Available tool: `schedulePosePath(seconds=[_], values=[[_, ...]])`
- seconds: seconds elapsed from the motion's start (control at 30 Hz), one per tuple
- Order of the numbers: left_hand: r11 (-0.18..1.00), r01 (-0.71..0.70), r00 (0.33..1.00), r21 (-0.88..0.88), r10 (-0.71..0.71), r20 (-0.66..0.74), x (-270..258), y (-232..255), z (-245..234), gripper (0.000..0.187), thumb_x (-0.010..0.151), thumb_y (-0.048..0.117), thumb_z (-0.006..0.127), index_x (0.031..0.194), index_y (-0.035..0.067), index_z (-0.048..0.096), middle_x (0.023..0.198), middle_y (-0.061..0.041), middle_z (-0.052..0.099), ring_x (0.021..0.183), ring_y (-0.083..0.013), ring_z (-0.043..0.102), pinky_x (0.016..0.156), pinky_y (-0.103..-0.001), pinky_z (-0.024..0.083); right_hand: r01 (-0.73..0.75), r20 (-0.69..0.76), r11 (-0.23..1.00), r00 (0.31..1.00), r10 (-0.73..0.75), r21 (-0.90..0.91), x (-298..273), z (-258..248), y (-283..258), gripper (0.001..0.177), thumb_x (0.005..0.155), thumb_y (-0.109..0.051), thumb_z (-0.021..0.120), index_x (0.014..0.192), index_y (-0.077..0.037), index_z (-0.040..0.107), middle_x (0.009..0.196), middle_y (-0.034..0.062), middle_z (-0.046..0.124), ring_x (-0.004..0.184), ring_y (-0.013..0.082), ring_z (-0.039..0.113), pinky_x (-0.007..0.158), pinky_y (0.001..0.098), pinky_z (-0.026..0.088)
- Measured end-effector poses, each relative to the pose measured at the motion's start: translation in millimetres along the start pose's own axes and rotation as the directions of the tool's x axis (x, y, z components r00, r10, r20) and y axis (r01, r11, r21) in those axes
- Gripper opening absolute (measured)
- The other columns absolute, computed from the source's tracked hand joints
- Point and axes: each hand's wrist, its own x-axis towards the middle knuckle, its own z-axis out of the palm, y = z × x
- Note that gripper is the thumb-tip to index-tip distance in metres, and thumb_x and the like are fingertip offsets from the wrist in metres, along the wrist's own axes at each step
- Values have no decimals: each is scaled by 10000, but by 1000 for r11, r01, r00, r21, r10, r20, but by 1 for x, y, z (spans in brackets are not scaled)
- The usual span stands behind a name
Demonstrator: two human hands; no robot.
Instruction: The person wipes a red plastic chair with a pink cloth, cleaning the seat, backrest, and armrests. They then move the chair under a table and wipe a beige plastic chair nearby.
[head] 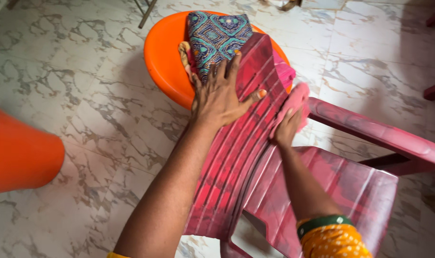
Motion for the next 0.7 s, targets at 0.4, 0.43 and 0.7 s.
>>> schedulePosePath(seconds=[0.4,0.43,0.7], values=[[996,-44,995,81,52,-88,-2,2,0,1166,801,877,496,1632,168,88,1652,-206,221,1534,-385,177,1147,-761,73,-139,443,980,877,188,-141,-240,-71,-84,705,1060,-356,410,1632,-22,170,1627,231,201,1499,399,241,1217,464,244],[992,-61,993,108,72,-96,-6,3,-2,1170,804,868,505,1633,150,99,1666,-187,209,1550,-367,150,1160,-761,56,-164,495,969,837,235,-183,-242,-86,-95,713,1021,-351,456,1620,-41,226,1549,235,319,1414,390,372,1163,452,346],[869,-296,938,396,343,-51,-24,19,-8,955,832,699,561,1585,176,292,1688,-159,100,1572,-298,13,1178,-699,-12,-279,729,951,622,287,-136,-131,-166,-101,543,880,-250,617,1372,-24,579,1041,126,735,882,214,723,782,379,604]])
